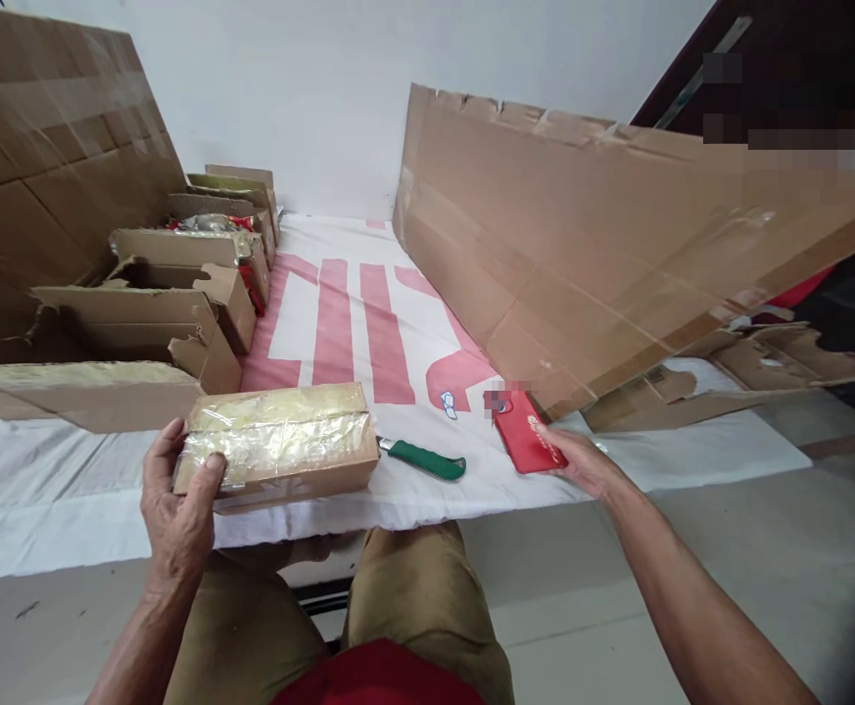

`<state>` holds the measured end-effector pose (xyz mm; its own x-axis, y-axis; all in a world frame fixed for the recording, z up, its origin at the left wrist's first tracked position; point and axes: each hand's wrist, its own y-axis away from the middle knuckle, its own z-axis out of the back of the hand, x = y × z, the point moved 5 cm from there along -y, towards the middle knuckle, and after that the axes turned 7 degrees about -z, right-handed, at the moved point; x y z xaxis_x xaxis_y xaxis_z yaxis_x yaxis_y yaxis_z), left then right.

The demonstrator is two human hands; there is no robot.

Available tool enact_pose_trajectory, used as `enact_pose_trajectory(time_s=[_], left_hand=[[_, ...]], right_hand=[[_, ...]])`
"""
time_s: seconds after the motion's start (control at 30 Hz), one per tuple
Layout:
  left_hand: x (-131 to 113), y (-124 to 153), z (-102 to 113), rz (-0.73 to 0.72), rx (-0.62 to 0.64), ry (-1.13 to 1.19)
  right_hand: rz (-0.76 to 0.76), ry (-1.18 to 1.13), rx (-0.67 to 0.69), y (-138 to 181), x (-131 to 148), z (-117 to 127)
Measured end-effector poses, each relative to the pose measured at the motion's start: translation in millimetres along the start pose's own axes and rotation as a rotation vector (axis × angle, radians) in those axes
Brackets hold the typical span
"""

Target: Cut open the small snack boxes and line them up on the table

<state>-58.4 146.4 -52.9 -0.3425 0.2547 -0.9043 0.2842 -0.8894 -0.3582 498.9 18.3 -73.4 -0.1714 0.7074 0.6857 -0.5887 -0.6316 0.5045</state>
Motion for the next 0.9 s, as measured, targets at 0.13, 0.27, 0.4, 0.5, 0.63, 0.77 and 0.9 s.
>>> enact_pose_trajectory(time_s=[0.13, 0.27, 0.4, 0.5, 0.63, 0.77, 0.9], left_hand=[[-4, 0, 0, 0.009, -0.021, -0.004], [-2, 0, 0, 0.025, -0.008, -0.001], [0, 1, 0, 0.018, -0.009, -0.017], [2, 2, -2, 0.012, -0.013, -0.001], [0, 0, -3, -0.026, -0.035, 0.016], [-1, 0, -2, -0.046, -0.032, 0.032], [3, 1, -4, -0.059, -0.018, 0.134]], right_hand=[[0.028, 0.133, -0.137, -3, -10, -5], [0.061, 0.38, -0.275, -6, -7, -14], [0.095, 0.612, -0.377, -3, 2, -24], [0.126, 0.719, -0.415, 0, 13, -32], [0.219, 0.783, -0.482, 0, 32, -38], [0.478, 0.761, -0.531, 11, 44, -48], [0.889, 0.666, -0.282, 33, 40, -96]])
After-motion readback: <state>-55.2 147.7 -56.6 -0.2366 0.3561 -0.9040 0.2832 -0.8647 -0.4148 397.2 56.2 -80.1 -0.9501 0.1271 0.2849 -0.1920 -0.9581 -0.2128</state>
